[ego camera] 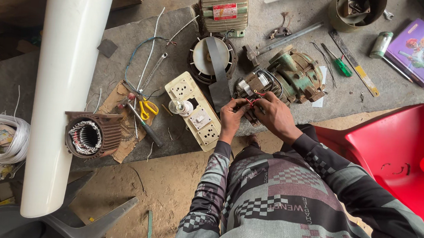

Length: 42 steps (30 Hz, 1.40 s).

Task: The person works on an electrical motor placed on a cluttered workbench, using their hands to manipulate and connect wires. They handle various components of the motor and a power strip while performing the repair task.

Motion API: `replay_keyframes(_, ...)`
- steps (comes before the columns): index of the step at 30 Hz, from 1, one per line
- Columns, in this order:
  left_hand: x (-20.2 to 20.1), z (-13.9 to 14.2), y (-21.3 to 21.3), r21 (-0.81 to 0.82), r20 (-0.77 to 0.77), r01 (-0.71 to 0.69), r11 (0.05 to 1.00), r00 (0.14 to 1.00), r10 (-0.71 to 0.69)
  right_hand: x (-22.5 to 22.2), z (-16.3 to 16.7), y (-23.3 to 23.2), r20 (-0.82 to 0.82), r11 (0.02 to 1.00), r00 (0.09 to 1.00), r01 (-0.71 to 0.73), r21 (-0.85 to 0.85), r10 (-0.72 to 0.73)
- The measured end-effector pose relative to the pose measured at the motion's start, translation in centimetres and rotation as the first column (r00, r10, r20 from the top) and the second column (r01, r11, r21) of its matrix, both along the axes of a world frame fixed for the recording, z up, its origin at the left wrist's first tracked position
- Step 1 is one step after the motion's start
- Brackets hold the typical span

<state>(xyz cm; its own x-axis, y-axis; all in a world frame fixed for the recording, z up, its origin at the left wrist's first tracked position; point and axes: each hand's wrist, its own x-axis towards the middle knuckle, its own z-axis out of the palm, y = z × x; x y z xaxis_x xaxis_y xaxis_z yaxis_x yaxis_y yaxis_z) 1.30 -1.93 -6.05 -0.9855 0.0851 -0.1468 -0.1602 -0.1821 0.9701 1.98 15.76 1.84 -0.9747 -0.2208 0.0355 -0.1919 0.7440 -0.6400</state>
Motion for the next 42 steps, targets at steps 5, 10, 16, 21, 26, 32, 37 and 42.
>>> replay_keyframes(5,1.0,1.5,-1.3,-0.170,-0.073,-0.065,0.983,0.996,0.053,0.5,-0.2,0.9,0.090,0.988,0.992,0.080,0.135,-0.092)
replay_keyframes(10,2.6,2.6,-0.7,-0.634,-0.402,-0.259,0.729,0.915,-0.025,1.2,-0.1,2.9,0.153,0.965,0.966,0.179,0.191,-0.209)
replay_keyframes(16,2.8,2.0,1.6,-0.734,-0.471,-0.305,0.607,0.873,-0.131,3.1,0.0,2.4,0.042,0.976,0.977,0.205,0.069,-0.209)
replay_keyframes(21,2.5,0.9,2.1,-0.709,-0.419,-0.295,0.641,0.907,-0.047,2.6,0.5,1.8,0.078,0.968,0.980,0.192,-0.165,-0.181)
replay_keyframes(26,3.0,0.1,2.9,-0.687,-0.361,-0.307,0.658,0.931,0.057,1.3,0.2,1.4,0.058,0.973,0.990,0.140,-0.184,-0.132)
replay_keyframes(32,3.0,0.5,3.5,-0.710,-0.317,-0.312,0.631,0.942,0.109,0.9,-1.1,2.7,0.056,0.985,0.989,0.142,-0.096,-0.137)
replay_keyframes(37,2.6,1.1,3.3,-0.734,-0.339,-0.313,0.603,0.938,0.074,1.3,-1.5,2.9,0.178,0.962,0.975,0.172,-0.212,-0.135)
replay_keyframes(42,2.8,1.4,3.6,-0.744,-0.357,-0.317,0.588,0.933,0.051,1.3,-1.8,1.7,0.162,0.912,0.982,0.154,-0.380,-0.099)
